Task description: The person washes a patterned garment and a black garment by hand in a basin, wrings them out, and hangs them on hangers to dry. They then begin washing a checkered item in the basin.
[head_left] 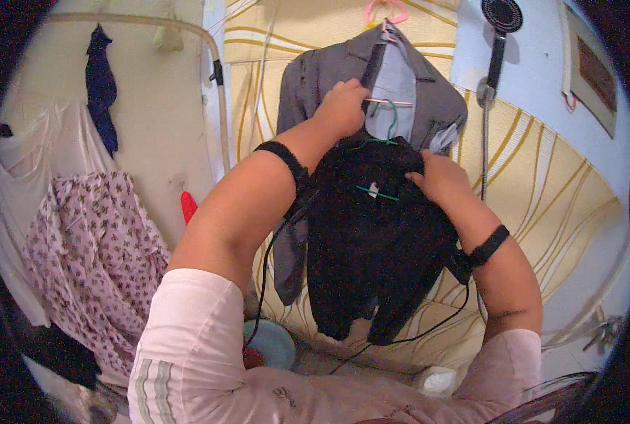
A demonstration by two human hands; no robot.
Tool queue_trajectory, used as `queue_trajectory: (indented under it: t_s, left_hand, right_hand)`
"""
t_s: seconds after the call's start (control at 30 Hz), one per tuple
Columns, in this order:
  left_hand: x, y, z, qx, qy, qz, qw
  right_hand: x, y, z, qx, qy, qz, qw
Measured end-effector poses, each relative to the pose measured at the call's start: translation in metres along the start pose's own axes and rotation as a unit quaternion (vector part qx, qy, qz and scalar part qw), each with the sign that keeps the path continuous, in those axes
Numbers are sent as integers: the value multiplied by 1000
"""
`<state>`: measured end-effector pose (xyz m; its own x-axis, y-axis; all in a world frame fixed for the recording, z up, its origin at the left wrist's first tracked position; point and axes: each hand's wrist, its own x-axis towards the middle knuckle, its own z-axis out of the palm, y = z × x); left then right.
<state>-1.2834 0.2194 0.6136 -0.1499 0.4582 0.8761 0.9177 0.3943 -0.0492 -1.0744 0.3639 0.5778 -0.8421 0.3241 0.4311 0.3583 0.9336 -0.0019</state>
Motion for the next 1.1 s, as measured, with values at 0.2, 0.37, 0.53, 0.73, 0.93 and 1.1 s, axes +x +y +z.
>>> queue_trajectory:
  t_s: [0.2, 0.37, 0.53, 0.73, 0.93, 1.1]
  left_hand:
    - [-86, 21, -35, -87, 35, 83, 992]
    - [-247, 10, -87, -181, -129, 17, 975]
    - [-449, 6, -181, -152, -269, -126, 943]
    - [-611, 98, -324, -69, -399, -363, 839]
    - [-760, 201, -479, -95, -299, -641, 701]
    - [-818, 292, -571, 23, -215, -625, 750]
  right_hand:
    - [-54, 24, 22, 45, 323, -138, 935]
    - [-128, 12, 78, 273, 270, -314, 868]
    - [-200, 2, 166, 400, 131, -252, 871]
    - [-286, 6, 258, 578, 31, -2, 815]
    - [-294, -95, 213, 563, -153, 15, 812]
    - [-313, -196, 190, 627, -110, -153, 755]
